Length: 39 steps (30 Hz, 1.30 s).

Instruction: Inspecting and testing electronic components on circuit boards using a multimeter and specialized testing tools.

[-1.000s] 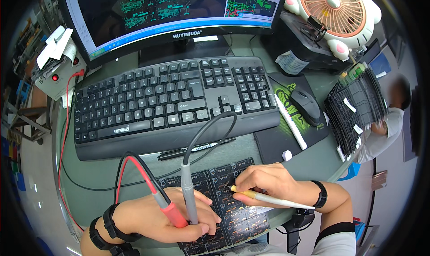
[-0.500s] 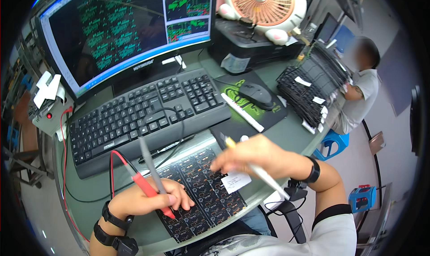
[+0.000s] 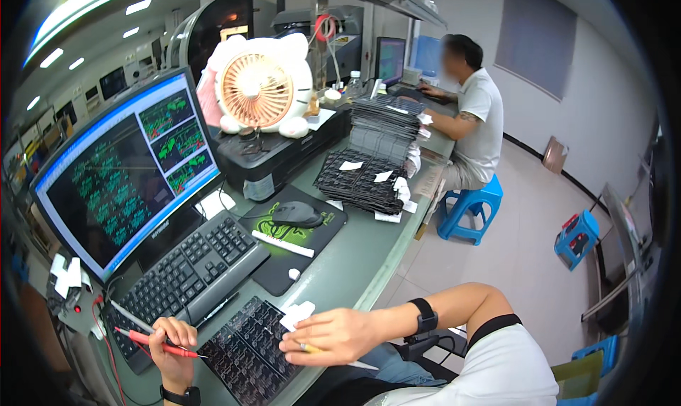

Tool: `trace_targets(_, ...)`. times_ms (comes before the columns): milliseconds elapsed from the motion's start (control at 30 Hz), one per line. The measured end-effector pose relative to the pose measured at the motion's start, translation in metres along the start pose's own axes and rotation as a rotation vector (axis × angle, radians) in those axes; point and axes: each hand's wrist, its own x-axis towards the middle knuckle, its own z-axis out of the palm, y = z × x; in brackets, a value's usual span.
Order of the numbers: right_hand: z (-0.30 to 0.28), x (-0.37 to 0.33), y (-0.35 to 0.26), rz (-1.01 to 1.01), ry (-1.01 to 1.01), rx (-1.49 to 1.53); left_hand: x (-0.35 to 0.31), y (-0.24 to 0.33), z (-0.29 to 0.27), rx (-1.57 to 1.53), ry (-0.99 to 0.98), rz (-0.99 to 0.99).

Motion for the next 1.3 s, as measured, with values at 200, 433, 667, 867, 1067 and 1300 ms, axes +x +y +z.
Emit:
trace_targets(200, -0.068, -0.003, 0.042, 0.149, 0.203, -0.214, 0.003, 0.006, -0.014, -0.054, 0.059, 0.085)
trace_targets(433, -0.139, -0.065, 0.152, 0.363, 0.183, -0.982, 0.006, 0.002, -0.016, -0.058, 0.042, 0.056)
trace_targets(667, -0.091, -0.120, 0.175, 0.761, -0.131, -0.855, 0.001, 0.007, -0.025, 0.123, 0.107, -0.103)
trace_targets(867, -0.060, -0.039, 0.131, 0.830, -0.288, -0.698, 0.002, 0.030, -0.012, 0.919, 0.035, -0.476)
trace_targets(1067, 0.009, 0.002, 0.112, 0.687, -0.724, -0.313, 0.001, 0.050, 0.026, 1.818, -0.155, -0.573)
trace_targets(1300, -0.015, 0.001, 0.100, 0.738, -0.414, -0.154, -0.028, 0.077, 0.014, 1.941, -0.255, -0.131)
